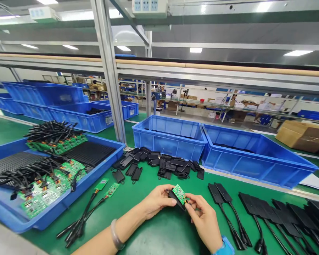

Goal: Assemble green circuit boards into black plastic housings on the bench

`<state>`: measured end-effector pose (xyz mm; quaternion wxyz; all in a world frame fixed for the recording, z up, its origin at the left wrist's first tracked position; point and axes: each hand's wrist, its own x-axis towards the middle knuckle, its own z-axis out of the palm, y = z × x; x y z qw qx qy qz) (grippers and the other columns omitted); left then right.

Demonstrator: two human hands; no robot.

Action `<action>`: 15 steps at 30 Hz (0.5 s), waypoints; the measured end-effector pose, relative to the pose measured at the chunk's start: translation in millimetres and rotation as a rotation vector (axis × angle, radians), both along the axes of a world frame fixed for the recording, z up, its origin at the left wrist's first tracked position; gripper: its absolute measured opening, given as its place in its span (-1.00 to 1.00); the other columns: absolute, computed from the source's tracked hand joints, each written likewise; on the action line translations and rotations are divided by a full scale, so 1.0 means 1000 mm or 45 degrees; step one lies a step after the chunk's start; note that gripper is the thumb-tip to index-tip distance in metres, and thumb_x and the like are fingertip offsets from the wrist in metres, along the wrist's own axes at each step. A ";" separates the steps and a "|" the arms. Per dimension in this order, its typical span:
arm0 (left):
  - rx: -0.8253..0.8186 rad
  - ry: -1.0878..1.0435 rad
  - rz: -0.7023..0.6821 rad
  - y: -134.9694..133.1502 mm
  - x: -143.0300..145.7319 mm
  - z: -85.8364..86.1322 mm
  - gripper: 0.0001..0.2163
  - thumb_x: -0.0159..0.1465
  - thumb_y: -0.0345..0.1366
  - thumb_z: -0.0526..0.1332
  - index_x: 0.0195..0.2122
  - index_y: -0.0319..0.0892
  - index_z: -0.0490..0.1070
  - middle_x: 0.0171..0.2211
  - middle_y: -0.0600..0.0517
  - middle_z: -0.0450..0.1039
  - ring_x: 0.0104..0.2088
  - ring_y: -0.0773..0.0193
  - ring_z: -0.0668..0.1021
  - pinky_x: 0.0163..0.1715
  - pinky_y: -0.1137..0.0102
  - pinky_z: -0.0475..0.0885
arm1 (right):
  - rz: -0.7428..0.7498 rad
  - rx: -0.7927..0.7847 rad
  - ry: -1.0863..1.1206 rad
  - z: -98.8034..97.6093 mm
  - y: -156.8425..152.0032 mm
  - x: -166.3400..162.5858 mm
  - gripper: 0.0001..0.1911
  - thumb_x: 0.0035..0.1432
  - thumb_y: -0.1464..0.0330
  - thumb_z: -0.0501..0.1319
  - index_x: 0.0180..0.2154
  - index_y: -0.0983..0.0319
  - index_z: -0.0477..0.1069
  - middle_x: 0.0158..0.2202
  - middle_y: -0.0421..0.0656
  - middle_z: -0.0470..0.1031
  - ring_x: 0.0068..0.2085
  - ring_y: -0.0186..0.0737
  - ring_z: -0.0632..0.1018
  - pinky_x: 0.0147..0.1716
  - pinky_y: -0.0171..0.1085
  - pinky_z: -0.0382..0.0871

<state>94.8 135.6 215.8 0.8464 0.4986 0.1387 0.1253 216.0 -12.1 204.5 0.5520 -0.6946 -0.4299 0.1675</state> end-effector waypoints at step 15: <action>-0.284 -0.212 0.090 -0.021 0.005 -0.012 -0.56 0.05 -0.43 0.36 -0.03 -0.18 0.32 -0.06 -0.14 0.42 -0.09 0.12 0.50 -0.06 0.19 0.38 | 0.079 0.095 -0.204 -0.004 0.000 0.001 -0.74 0.16 0.24 0.17 -0.12 0.10 0.50 -0.29 -0.10 0.42 -0.35 -0.22 0.48 -0.44 -0.35 0.39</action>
